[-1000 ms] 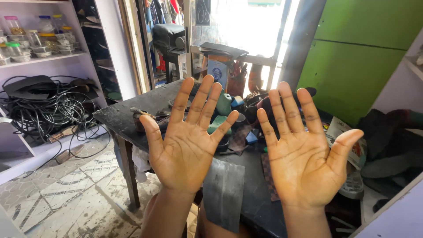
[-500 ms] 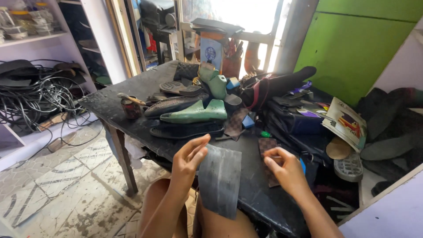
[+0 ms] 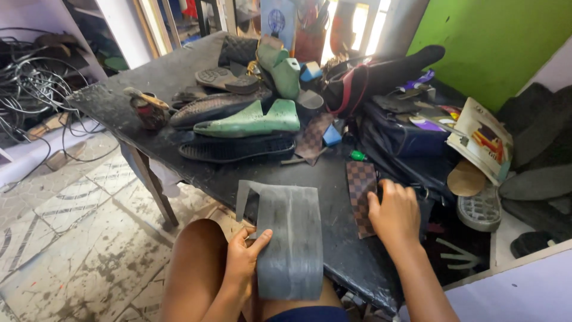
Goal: The person aligns a checkered pattern strip onto a gray leather shoe component on the workbench, pressing the edges to position it. They then open a tin of adhesive and use a brush to spread the glue over a leather strip, re-dipping the brush and coating the surface.
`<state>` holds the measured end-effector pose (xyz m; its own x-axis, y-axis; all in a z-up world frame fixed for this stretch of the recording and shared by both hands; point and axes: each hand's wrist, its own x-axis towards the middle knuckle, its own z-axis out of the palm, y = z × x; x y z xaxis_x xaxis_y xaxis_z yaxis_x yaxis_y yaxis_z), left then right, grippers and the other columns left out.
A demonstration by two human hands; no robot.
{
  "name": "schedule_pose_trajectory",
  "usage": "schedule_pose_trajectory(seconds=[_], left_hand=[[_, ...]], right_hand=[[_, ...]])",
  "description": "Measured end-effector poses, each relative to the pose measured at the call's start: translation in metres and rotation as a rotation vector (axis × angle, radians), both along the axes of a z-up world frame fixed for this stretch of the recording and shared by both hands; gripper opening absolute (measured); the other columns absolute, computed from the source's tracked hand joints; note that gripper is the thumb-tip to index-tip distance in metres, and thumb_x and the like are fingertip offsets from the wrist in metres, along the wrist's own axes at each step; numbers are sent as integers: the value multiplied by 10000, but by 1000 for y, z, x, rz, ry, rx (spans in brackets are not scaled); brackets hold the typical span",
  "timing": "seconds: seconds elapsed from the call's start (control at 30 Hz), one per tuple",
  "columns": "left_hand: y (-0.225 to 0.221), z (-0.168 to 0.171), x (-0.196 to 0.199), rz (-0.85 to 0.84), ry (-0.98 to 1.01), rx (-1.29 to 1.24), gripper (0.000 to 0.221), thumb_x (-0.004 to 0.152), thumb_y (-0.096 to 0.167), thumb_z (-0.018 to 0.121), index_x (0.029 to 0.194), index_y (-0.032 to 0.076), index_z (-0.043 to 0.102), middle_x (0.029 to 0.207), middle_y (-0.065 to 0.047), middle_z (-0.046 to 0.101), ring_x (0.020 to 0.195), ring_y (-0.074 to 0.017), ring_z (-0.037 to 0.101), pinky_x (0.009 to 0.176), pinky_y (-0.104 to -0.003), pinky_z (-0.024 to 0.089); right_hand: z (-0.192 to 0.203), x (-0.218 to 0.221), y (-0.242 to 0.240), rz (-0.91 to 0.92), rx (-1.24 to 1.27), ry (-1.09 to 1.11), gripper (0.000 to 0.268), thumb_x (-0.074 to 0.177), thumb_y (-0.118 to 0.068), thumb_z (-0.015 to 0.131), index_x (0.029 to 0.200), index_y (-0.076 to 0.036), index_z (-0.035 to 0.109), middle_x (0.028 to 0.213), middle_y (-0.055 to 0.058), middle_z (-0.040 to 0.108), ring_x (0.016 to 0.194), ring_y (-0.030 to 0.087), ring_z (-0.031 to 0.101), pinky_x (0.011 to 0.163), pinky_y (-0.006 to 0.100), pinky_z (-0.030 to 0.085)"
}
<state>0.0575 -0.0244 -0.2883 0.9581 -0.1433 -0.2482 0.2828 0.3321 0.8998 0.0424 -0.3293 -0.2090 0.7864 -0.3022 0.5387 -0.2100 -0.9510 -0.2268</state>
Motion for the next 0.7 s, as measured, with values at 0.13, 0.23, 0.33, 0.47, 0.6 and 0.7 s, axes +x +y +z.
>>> schedule_pose_trajectory(seconds=[0.13,0.23,0.33,0.47,0.6,0.7], left_hand=[[-3,32,-5,-62,28,6,276,902,226,701,1066,4,687,960,-171,709,772,-181,683,662,-311,544],[-7,49,-2,-89,-116,217,341,909,214,678,1185,15,687,1056,-147,696,880,-174,672,753,-305,543],[-16,43,8,-93,-394,260,466,917,202,638,1338,11,581,1192,-111,704,1101,-165,643,929,-287,517],[-27,37,20,-64,-581,312,527,950,169,645,1424,-30,533,1358,-134,656,1270,-217,581,1072,-313,421],[-39,57,29,-128,-561,134,551,956,180,638,1450,-28,510,1332,-160,658,1246,-235,609,1048,-340,482],[-45,58,43,-100,-596,185,555,940,178,663,1434,-27,515,1326,-194,658,1240,-260,606,1037,-359,481]], right_hand=[[2,21,4,-110,-58,196,378,850,-344,760,1030,-16,700,1023,178,725,997,393,631,867,484,477],[-7,28,8,-121,-66,171,375,795,-310,801,1003,-17,692,1010,177,722,1005,375,636,856,493,478],[-8,25,17,-14,181,-93,210,835,-167,762,975,-32,683,930,145,728,959,364,652,846,475,496],[-9,14,21,95,537,-405,128,1018,-116,684,1046,-8,622,939,110,685,798,191,635,732,318,500],[-31,19,3,407,921,-675,85,1100,-95,601,1118,-37,541,1007,23,680,906,51,622,826,215,488],[-30,19,0,421,1120,-765,70,1101,-50,606,1147,-25,560,1044,40,682,921,68,615,830,229,481]])
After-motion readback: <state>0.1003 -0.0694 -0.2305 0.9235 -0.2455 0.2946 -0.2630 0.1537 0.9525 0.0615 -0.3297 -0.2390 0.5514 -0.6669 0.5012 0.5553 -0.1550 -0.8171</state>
